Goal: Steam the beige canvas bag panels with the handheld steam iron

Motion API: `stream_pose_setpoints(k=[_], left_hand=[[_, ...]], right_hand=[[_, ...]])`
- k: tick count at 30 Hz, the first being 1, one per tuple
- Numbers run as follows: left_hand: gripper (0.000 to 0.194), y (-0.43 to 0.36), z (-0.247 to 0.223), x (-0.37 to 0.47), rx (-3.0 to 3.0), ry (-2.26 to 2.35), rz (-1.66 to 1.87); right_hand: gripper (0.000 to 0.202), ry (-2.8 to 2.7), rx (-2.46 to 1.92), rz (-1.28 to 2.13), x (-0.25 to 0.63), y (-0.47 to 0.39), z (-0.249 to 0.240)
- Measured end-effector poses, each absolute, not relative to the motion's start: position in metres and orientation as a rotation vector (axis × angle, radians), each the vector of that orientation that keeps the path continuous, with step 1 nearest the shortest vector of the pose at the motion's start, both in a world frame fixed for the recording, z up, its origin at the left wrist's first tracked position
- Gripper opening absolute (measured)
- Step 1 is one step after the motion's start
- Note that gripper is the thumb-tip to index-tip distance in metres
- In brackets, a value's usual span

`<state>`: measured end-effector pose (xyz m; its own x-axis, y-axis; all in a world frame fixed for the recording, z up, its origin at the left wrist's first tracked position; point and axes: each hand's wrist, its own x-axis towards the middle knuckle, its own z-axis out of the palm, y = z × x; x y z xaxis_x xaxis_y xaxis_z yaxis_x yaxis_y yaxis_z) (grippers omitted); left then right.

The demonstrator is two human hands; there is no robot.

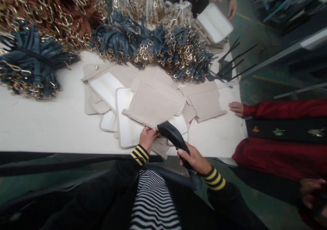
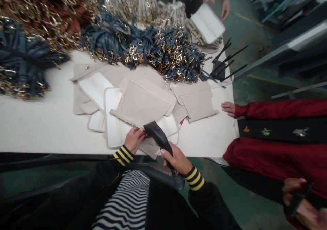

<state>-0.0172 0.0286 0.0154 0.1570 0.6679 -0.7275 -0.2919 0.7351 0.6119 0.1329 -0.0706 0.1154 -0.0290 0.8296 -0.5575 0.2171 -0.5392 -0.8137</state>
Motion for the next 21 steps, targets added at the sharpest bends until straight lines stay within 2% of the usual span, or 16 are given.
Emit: stream_pose_setpoints(k=[5, 12, 21], left_hand=[[0.028, 0.039, 0.013, -0.004, 0.371, 1.212, 0.763], [0.043, 0.057, 0.017, -0.031, 0.473, 1.061, 0.907], [0.038, 0.061, 0.016, -0.04, 0.621, 1.03, 0.909]], right_hand=[[0.03, -1.097, -1.757, 1.574, 0.137, -0.08, 0.115], [0.024, -1.195, -1.793, 1.608, 0.136, -0.079, 0.119], [0.02, -1.274, -1.746, 1.668, 0.12, -0.047, 0.12]])
